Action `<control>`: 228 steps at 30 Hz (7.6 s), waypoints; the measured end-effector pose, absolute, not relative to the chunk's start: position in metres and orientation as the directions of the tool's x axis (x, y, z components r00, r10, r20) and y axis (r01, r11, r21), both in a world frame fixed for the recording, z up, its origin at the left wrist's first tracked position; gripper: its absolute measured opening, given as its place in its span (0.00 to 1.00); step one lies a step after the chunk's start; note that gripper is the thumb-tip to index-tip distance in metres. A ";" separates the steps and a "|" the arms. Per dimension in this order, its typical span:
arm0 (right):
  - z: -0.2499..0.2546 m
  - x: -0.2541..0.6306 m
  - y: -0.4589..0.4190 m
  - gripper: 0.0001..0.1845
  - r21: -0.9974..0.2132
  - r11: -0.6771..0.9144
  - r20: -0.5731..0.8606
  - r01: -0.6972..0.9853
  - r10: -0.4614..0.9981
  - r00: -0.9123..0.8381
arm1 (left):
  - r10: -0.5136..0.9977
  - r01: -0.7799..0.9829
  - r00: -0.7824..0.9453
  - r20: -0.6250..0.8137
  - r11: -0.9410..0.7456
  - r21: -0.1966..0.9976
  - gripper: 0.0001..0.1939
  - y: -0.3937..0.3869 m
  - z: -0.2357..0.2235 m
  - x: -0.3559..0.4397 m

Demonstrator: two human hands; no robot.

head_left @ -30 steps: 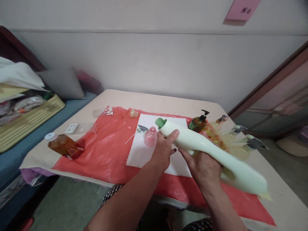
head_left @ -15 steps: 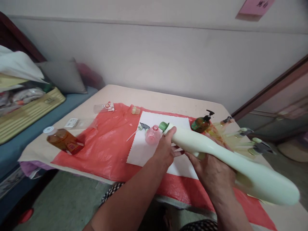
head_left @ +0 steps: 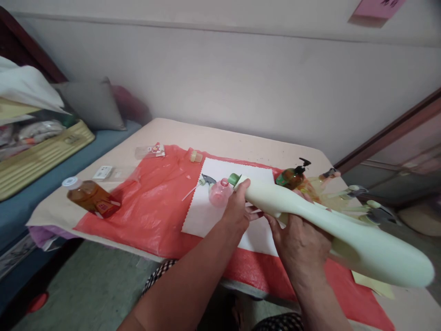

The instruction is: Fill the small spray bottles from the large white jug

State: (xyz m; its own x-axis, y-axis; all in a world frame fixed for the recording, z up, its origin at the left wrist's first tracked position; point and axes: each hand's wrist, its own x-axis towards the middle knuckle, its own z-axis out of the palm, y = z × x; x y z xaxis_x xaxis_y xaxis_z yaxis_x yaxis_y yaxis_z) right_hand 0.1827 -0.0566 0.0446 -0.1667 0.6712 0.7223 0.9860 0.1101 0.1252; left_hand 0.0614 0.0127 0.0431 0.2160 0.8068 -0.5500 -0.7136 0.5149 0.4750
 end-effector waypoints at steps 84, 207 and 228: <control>0.050 0.180 -0.054 0.12 0.129 0.201 0.810 0.971 0.543 -0.221 | 0.768 -0.762 0.309 -0.561 0.553 0.337 0.21 0.020 0.041 0.060; 0.048 0.159 -0.055 0.28 0.043 0.184 0.828 0.982 0.544 -0.138 | 0.771 -0.756 0.400 -0.496 0.584 0.296 0.25 0.019 0.050 0.056; 0.048 0.157 -0.058 0.29 0.023 0.187 0.836 0.982 0.535 -0.121 | 0.769 -0.746 0.430 -0.473 0.597 0.293 0.26 0.017 0.050 0.055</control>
State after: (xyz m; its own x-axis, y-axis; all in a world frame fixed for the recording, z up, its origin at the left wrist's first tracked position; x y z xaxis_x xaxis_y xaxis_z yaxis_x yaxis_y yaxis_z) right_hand 0.1571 -0.0579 0.0481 -0.1208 0.5346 0.8364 0.9822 0.1865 0.0227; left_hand 0.0553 0.0173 0.0504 0.4295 0.7693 -0.4730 -0.7465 0.5972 0.2935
